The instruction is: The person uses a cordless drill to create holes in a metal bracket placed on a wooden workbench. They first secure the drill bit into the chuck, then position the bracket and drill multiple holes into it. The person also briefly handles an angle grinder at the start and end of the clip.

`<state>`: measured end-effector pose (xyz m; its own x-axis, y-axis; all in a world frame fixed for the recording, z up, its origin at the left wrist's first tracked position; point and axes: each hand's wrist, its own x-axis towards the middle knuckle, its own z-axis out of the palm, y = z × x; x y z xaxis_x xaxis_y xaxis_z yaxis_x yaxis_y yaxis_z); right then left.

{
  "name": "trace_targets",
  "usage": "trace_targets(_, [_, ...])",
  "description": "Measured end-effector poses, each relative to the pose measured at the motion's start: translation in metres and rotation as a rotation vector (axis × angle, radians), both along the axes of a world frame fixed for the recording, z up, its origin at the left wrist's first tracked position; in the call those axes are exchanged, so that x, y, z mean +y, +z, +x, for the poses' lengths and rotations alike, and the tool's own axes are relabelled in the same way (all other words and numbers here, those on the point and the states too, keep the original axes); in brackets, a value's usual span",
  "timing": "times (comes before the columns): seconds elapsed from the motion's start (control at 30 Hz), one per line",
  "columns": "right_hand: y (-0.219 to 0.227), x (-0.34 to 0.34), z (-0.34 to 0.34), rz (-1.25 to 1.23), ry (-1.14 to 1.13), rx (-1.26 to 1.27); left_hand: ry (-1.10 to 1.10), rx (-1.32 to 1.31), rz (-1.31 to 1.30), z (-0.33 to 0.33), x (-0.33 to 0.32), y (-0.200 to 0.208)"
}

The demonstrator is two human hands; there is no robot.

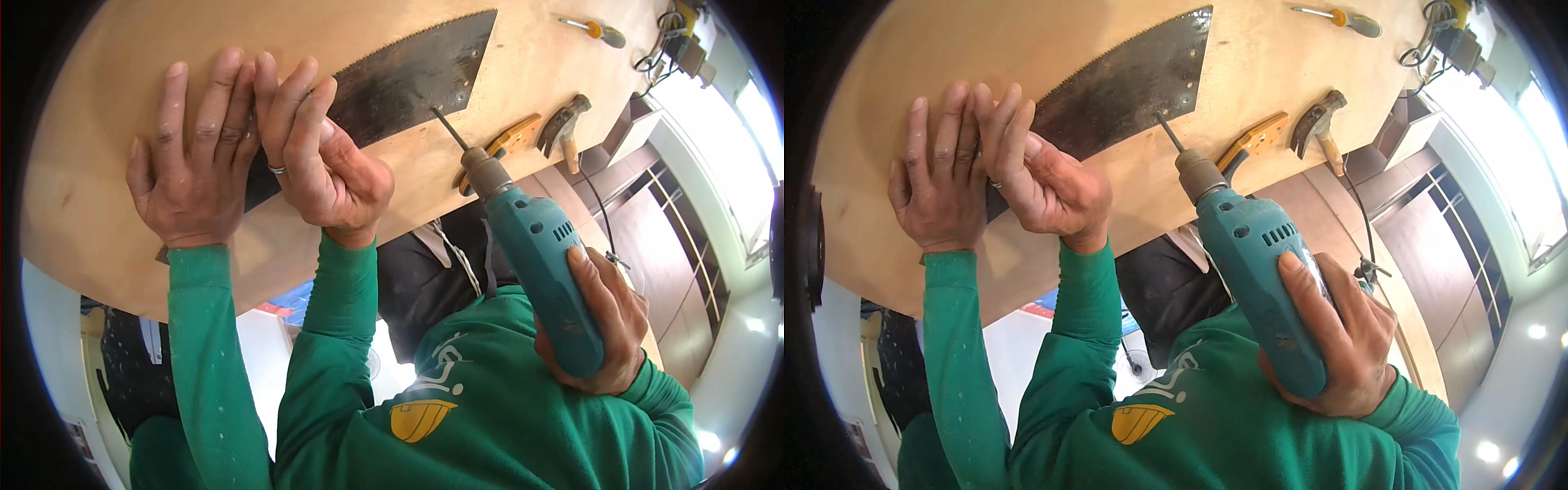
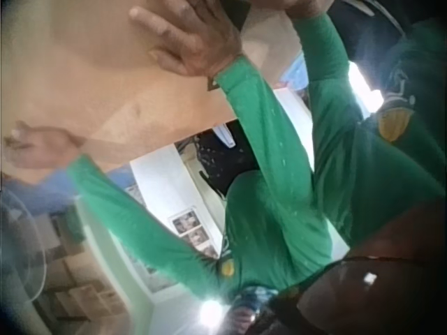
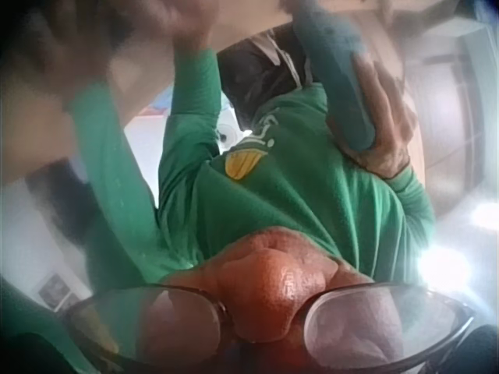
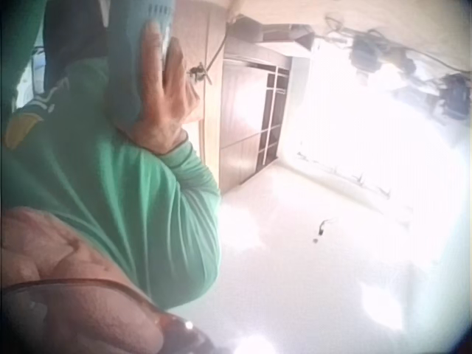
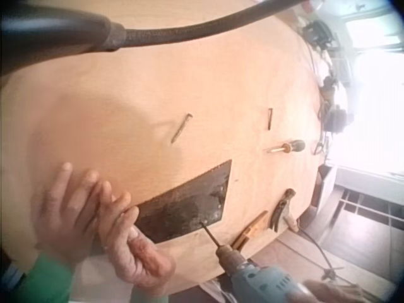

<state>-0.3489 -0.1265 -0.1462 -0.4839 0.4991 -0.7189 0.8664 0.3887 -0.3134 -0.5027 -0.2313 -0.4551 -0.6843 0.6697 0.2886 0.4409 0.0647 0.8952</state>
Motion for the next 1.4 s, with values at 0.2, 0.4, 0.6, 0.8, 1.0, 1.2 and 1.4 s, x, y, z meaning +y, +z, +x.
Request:
trace_targets(0.2, [0.005, 0.016, -0.026, -0.046, 0.065, -0.092, 0.028, -0.034, -0.004, 0.002, 0.0, 0.001])
trace_targets(0.4, [0.005, 0.025, -0.021, -0.058, 0.018, -0.073, 0.041, -0.032, -0.016, 0.002, 0.0, 0.002])
trace_targets(0.6, [-0.002, 0.014, 0.003, -0.049, -0.161, 0.036, 0.043, -0.033, -0.025, 0.004, 0.003, 0.005])
trace_targets(0.8, [-0.003, 0.002, 0.008, 0.013, -0.062, 0.014, 0.033, 0.005, -0.021, 0.003, 0.003, 0.003])
trace_targets(1.0, [0.006, 0.015, -0.014, -0.041, 0.025, -0.065, 0.032, -0.022, -0.027, 0.003, 0.002, 0.004])
trace_targets(1.2, [0.005, 0.037, -0.026, -0.115, 0.049, -0.075, 0.021, -0.036, -0.054, 0.004, 0.001, 0.006])
trace_targets(1.4, [0.003, 0.048, -0.02, -0.119, 0.069, -0.064, 0.035, -0.034, -0.047, 0.005, 0.002, 0.006])
